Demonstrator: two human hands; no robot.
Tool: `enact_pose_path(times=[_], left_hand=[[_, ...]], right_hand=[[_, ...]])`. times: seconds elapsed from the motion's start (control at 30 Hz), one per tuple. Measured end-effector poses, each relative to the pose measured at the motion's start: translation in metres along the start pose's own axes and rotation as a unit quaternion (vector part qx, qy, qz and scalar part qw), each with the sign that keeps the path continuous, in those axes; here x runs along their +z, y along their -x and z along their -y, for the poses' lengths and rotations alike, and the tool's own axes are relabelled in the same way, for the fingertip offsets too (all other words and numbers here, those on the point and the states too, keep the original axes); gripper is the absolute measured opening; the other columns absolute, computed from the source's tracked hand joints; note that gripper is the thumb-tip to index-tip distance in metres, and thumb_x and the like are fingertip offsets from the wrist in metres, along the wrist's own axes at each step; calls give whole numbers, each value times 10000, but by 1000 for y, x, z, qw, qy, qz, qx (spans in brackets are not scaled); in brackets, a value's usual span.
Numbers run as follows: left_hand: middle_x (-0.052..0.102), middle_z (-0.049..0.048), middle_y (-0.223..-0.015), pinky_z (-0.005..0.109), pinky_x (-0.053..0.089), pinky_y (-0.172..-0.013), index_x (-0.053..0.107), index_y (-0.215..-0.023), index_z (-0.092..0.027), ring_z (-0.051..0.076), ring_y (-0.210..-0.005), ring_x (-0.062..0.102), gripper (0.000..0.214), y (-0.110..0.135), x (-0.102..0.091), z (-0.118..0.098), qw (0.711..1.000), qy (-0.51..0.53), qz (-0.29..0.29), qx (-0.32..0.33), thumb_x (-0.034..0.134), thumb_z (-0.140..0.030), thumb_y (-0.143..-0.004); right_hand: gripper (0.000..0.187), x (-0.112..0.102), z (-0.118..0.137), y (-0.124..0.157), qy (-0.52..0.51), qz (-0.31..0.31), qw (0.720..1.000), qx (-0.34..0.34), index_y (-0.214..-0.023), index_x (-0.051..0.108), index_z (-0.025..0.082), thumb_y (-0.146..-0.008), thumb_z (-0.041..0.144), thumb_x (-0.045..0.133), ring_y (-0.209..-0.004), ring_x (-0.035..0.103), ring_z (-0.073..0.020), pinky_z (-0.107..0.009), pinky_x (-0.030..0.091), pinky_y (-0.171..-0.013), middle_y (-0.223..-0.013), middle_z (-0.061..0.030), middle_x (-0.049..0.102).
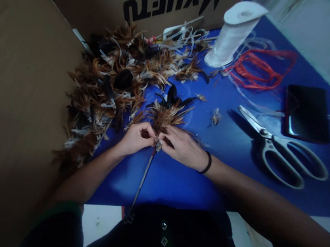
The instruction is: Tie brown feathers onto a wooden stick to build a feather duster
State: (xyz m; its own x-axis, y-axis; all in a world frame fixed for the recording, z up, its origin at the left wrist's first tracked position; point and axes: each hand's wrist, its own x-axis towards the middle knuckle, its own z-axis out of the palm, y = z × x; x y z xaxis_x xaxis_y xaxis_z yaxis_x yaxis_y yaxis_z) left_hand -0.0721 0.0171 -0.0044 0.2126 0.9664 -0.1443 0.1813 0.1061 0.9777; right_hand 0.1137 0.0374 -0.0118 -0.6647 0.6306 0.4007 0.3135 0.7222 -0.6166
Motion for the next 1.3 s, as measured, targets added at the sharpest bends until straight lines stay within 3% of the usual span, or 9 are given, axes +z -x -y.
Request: enact_pose_path(times=[0.13,0.3,0.63,0.9,1.3], left_hand=[[630,-3,-664,217,473,-562,536,-678,-152,94,-582,583,170,3,-1,2,995,-87,-30,45,699,-195,-657],[658,8,-752,228,502,-621,526,-732,-173,105,-653,618,128,8,2,6,971,-195,-71,118,650,-192,-707],[662,-5,-781,185,515,-621,476,-759,-186,83,-703,634,178,11,9,13,871,-349,-136,317,627,-102,-716],[682,0,-779,199,524,-649,484,-812,-189,99,-734,661,234,5,7,23,805,-393,-184,405,657,-78,-700],[707,6,-817,257,550,-726,508,-888,-198,130,-808,684,247,3,4,32,801,-389,-179,418,660,-100,-720]], right_hand=[[132,1,-2,-1,-85,-35,996,11,-905,491,183,-826,83,459,-734,498,-121,-246,415,-672,-868,-36,535],[147,4,-3,-4,-98,-56,991,67,-897,527,182,-813,69,488,-743,527,-116,-239,411,-692,-823,-11,570],[118,1,-4,-9,-107,-68,988,84,-773,559,164,-775,52,522,-681,513,-99,-222,394,-649,-764,2,569],[138,0,-3,-11,-102,-67,988,96,-785,614,147,-753,31,545,-659,531,-90,-217,415,-635,-768,-7,594],[184,3,-5,-12,-92,-68,990,86,-862,658,156,-793,44,529,-821,591,-142,-290,469,-757,-880,-51,623]])
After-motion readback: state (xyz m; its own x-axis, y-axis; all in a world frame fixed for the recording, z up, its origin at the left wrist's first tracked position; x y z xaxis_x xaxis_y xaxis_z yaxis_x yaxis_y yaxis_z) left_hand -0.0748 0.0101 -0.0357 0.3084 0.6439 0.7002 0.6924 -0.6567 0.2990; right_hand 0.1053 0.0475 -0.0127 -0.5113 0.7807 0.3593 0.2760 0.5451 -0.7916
